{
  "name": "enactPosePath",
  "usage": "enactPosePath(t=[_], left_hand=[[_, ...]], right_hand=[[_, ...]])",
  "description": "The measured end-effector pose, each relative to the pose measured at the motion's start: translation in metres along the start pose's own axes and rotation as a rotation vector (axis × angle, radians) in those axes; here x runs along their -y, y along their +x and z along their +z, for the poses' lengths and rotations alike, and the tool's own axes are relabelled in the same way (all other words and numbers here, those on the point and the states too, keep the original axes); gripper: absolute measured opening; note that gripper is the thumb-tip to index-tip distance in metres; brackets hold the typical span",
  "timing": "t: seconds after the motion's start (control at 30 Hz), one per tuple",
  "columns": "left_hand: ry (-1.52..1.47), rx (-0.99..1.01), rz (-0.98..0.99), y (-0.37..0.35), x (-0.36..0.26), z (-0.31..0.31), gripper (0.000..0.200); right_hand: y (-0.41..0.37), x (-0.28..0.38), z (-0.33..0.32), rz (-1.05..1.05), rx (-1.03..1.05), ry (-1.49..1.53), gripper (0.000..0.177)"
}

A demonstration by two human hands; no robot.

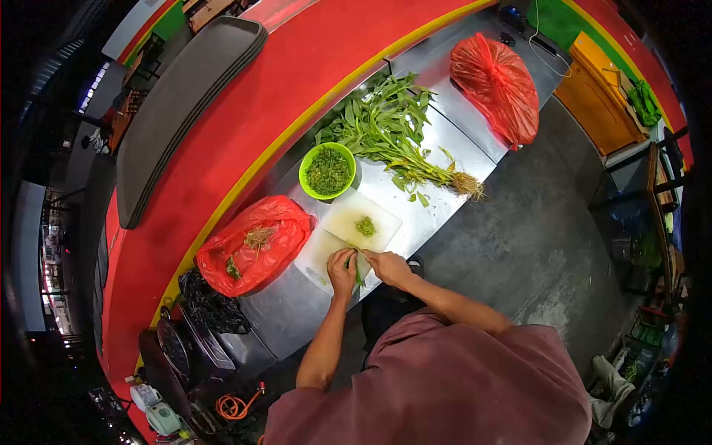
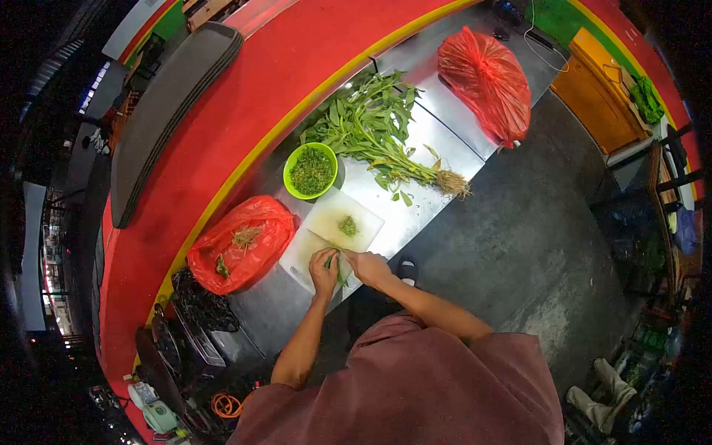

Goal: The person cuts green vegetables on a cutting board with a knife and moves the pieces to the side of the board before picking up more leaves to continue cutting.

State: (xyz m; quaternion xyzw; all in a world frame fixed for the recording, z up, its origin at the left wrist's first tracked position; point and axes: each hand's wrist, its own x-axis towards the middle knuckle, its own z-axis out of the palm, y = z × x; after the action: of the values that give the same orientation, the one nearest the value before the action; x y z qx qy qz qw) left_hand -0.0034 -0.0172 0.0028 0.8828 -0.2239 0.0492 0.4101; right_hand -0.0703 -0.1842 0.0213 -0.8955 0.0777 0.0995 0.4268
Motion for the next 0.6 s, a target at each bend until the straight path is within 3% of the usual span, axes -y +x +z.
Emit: enactPosePath(t=[0.2, 0.3, 0.6], left_hand=[[0.028, 0.047, 0.081, 0.0, 0.001, -0.003, 0.014], [0.025, 0.038, 0.124, -0.001, 0.002, -0.003, 0.014], [0.0, 0.018, 0.056, -0.004, -0.003, -0.002, 0.017]], right_hand=[[0.016, -0.016, 0.025, 0.019, 0.036, -0.082, 0.036], [0.012, 0.009, -0.001, 0.008, 0.007, -0.001, 0.036], [-0.003, -0.009, 0.006, -0.046, 0.006, -0.063, 0.038]])
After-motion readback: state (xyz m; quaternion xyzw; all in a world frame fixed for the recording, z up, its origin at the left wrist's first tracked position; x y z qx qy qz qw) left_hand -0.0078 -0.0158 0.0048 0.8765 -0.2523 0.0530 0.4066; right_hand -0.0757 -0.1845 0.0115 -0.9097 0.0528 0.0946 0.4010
